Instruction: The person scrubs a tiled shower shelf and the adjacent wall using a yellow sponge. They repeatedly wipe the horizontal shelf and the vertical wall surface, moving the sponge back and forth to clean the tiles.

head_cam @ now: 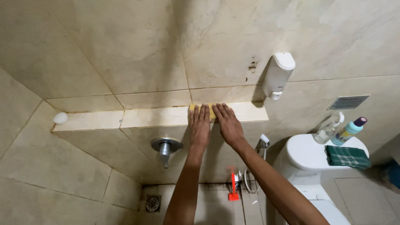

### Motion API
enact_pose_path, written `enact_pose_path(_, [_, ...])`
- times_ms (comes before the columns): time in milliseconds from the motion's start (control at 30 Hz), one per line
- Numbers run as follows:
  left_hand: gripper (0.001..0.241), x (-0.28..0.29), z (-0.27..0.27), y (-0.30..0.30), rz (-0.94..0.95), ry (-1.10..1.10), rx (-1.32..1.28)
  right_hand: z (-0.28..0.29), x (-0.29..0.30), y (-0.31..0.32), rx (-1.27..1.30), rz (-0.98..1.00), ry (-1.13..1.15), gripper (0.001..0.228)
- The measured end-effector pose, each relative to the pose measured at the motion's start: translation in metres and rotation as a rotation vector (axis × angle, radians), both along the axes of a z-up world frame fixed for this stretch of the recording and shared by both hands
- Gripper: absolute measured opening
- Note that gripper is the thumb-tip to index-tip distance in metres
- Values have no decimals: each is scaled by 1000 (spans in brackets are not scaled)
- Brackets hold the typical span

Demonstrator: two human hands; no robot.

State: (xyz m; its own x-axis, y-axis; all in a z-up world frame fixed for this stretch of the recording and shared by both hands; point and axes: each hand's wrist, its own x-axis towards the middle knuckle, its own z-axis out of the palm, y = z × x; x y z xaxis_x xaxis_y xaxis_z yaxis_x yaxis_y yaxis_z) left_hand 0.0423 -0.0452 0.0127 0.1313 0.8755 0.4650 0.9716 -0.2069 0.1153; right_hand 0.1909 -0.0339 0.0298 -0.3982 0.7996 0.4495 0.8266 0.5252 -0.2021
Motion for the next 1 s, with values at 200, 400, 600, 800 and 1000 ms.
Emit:
enact_pose_path(200, [60, 43, -5, 1, -31, -76, 3, -2, 43, -5, -3, 17, 69, 60])
enact_pose_path(400, [61, 98, -23, 13, -40, -89, 17, 7, 96, -16, -24, -25, 61, 66])
enact_pose_path(600, [61, 152, -20, 18, -69, -41, -13, 9, 143, -18, -67, -104, 70, 65])
enact_pose_path(800, [65, 177, -22, 24, -32, 34, -40, -9, 169, -8, -6, -108, 6, 62])
enact_pose_path(1000, [69, 171, -12, 33, 9, 121, -145, 4, 159, -6, 0, -53, 93, 57])
